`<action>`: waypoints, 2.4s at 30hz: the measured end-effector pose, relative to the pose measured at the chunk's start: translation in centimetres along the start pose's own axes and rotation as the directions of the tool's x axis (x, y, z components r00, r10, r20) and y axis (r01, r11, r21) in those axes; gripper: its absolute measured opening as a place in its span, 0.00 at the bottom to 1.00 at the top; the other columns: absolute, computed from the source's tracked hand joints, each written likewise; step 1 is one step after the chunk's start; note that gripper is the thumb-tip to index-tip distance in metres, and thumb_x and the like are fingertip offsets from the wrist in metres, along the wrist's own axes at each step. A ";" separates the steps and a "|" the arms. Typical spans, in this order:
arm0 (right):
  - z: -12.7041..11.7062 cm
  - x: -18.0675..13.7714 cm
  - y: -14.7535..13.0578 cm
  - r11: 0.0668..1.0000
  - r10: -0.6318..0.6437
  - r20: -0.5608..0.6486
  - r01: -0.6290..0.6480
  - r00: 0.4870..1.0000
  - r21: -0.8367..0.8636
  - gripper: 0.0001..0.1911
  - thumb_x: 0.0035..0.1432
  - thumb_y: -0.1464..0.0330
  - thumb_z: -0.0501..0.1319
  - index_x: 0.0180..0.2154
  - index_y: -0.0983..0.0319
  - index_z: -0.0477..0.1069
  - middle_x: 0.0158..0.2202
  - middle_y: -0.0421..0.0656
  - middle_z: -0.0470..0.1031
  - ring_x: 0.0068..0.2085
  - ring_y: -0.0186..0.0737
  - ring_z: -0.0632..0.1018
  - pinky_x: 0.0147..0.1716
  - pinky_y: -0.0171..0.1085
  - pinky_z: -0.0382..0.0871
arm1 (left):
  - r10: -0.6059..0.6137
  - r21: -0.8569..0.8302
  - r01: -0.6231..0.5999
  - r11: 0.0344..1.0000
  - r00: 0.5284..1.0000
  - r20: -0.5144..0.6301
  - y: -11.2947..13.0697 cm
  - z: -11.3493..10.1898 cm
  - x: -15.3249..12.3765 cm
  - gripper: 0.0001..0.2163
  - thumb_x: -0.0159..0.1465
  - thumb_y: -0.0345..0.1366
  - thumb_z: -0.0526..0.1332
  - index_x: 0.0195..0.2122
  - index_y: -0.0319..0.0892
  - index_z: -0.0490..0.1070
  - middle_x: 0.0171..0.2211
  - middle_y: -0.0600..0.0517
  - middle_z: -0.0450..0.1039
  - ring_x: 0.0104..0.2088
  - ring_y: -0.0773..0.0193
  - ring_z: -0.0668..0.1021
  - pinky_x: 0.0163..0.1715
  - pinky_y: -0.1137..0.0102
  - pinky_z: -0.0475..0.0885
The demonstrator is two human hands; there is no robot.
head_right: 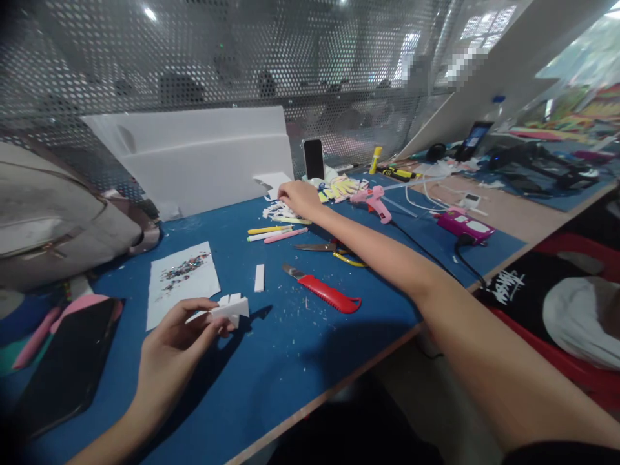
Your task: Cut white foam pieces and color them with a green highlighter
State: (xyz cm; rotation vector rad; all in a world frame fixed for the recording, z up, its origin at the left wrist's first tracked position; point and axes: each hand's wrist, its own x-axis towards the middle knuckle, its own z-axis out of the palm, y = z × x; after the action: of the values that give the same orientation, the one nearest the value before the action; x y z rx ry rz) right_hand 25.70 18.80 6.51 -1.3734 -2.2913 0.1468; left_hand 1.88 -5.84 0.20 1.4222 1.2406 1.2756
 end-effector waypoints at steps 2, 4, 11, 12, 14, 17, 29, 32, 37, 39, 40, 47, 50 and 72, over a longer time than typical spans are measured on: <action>-0.4 -1.5 -2.3 0.987 -0.106 0.063 0.097 0.992 0.125 0.09 0.65 0.69 0.58 0.41 0.64 0.75 0.43 0.46 0.78 0.44 0.40 0.76 0.48 0.42 0.69 | -0.006 0.004 0.006 1.000 1.000 0.002 0.0 0.0 0.0 0.10 0.61 0.39 0.65 0.40 0.44 0.68 0.28 0.53 0.77 0.30 0.66 0.80 0.33 0.73 0.74; -1.0 -3.7 -4.9 0.944 -0.241 0.144 0.197 0.960 0.265 0.08 0.64 0.70 0.58 0.41 0.63 0.76 0.41 0.43 0.79 0.41 0.35 0.77 0.44 0.35 0.69 | -0.012 0.007 0.012 1.000 1.000 -0.003 0.0 0.0 -0.1 0.09 0.61 0.39 0.65 0.39 0.44 0.69 0.29 0.53 0.77 0.30 0.66 0.80 0.33 0.74 0.74; -3.0 -10.1 -10.1 0.732 -0.568 0.306 0.298 0.764 0.613 0.08 0.62 0.74 0.59 0.39 0.65 0.77 0.38 0.42 0.80 0.37 0.32 0.77 0.36 0.31 0.67 | -0.031 0.006 0.031 1.000 0.999 -0.017 0.3 0.1 -0.1 0.09 0.61 0.39 0.65 0.39 0.43 0.68 0.28 0.53 0.77 0.30 0.66 0.80 0.33 0.74 0.74; -3.1 -10.4 -10.1 0.734 -0.573 0.322 0.296 0.753 0.612 0.08 0.62 0.74 0.59 0.39 0.65 0.77 0.38 0.42 0.80 0.36 0.32 0.77 0.36 0.32 0.67 | -0.031 0.004 0.031 1.000 0.999 -0.014 0.4 0.2 -0.1 0.09 0.61 0.39 0.65 0.39 0.43 0.68 0.28 0.53 0.78 0.30 0.66 0.80 0.33 0.74 0.74; -3.1 -10.6 -9.9 0.765 -0.557 0.355 0.297 0.751 0.572 0.07 0.62 0.72 0.60 0.39 0.64 0.77 0.37 0.41 0.80 0.36 0.32 0.77 0.36 0.32 0.66 | -0.029 0.003 0.029 1.000 1.000 -0.012 0.5 0.2 -0.1 0.08 0.61 0.39 0.65 0.39 0.44 0.68 0.28 0.53 0.78 0.29 0.66 0.80 0.32 0.74 0.75; -2.9 -10.6 -9.6 0.800 -0.525 0.378 0.292 0.763 0.524 0.08 0.62 0.70 0.60 0.39 0.63 0.78 0.36 0.41 0.80 0.35 0.33 0.76 0.36 0.33 0.65 | -0.027 0.007 0.027 1.000 1.000 -0.015 0.5 0.2 0.0 0.08 0.61 0.38 0.65 0.39 0.44 0.68 0.28 0.54 0.77 0.30 0.67 0.80 0.33 0.75 0.74; -2.7 -10.6 -9.7 0.764 -0.538 0.403 0.226 0.741 0.604 0.10 0.58 0.77 0.57 0.38 0.63 0.76 0.30 0.38 0.76 0.29 0.29 0.72 0.30 0.30 0.62 | -0.020 0.005 0.020 1.000 1.000 -0.013 0.4 0.2 0.0 0.08 0.61 0.39 0.65 0.38 0.44 0.68 0.28 0.54 0.77 0.30 0.67 0.80 0.33 0.75 0.74; -2.5 -10.5 -9.5 0.760 -0.528 0.416 0.193 0.741 0.620 0.09 0.56 0.78 0.57 0.36 0.64 0.73 0.31 0.38 0.75 0.30 0.29 0.72 0.30 0.29 0.64 | -0.013 0.004 0.013 1.000 1.000 -0.008 0.3 0.2 -0.1 0.08 0.61 0.39 0.65 0.38 0.44 0.68 0.28 0.54 0.77 0.30 0.67 0.80 0.33 0.76 0.74; -2.0 -8.7 -8.5 0.812 -0.464 0.402 0.197 0.789 0.549 0.08 0.53 0.80 0.57 0.30 0.63 0.69 0.29 0.36 0.71 0.30 0.28 0.70 0.32 0.29 0.65 | -0.003 0.008 0.003 1.000 1.000 0.001 0.2 0.0 0.0 0.08 0.61 0.38 0.65 0.39 0.44 0.68 0.28 0.54 0.77 0.31 0.66 0.80 0.34 0.75 0.74; -1.6 -6.8 -7.2 0.867 -0.368 0.367 0.172 0.854 0.468 0.08 0.54 0.80 0.57 0.29 0.64 0.70 0.29 0.37 0.71 0.31 0.29 0.71 0.35 0.31 0.66 | 0.000 0.014 -0.001 1.000 1.000 0.005 0.2 0.0 0.0 0.08 0.61 0.38 0.65 0.39 0.44 0.68 0.28 0.54 0.76 0.31 0.67 0.80 0.34 0.75 0.74; -1.5 -5.6 -6.4 0.899 -0.294 0.330 0.142 0.897 0.414 0.07 0.57 0.79 0.57 0.29 0.64 0.70 0.30 0.39 0.72 0.33 0.31 0.72 0.37 0.33 0.68 | 0.002 0.017 -0.002 1.000 1.000 0.006 0.2 0.0 0.0 0.08 0.61 0.38 0.65 0.39 0.44 0.68 0.28 0.54 0.76 0.31 0.67 0.80 0.34 0.75 0.74; -0.4 2.2 0.4 0.979 0.136 0.147 -0.156 0.980 0.134 0.16 0.66 0.63 0.59 0.52 0.65 0.68 0.51 0.48 0.71 0.47 0.43 0.76 0.45 0.46 0.74 | 0.011 0.017 -0.011 1.000 1.000 0.012 0.1 0.0 0.1 0.08 0.61 0.38 0.65 0.39 0.44 0.68 0.28 0.55 0.75 0.31 0.65 0.80 0.35 0.73 0.75; 0.0 3.6 1.8 0.971 0.201 0.127 -0.215 0.971 0.108 0.17 0.66 0.63 0.59 0.52 0.65 0.68 0.51 0.48 0.71 0.48 0.45 0.76 0.46 0.47 0.74 | 0.014 0.015 -0.015 1.000 1.000 0.013 0.2 0.0 0.1 0.08 0.61 0.39 0.64 0.39 0.44 0.68 0.27 0.55 0.75 0.30 0.65 0.80 0.34 0.72 0.75; -1.9 -9.8 -10.1 0.704 -0.570 0.423 0.153 0.704 0.693 0.09 0.63 0.67 0.61 0.41 0.65 0.76 0.38 0.44 0.80 0.37 0.32 0.78 0.37 0.31 0.69 | 0.021 0.084 -0.021 0.996 1.000 -0.008 1.0 0.4 0.2 0.06 0.60 0.38 0.66 0.33 0.43 0.72 0.27 0.56 0.74 0.27 0.73 0.76 0.31 0.80 0.72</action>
State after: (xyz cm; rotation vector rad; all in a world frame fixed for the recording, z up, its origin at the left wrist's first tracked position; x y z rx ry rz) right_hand 22.20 5.15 8.21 -0.4898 -2.6037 1.2630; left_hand 2.40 -5.84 1.11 1.4942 1.3016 1.2580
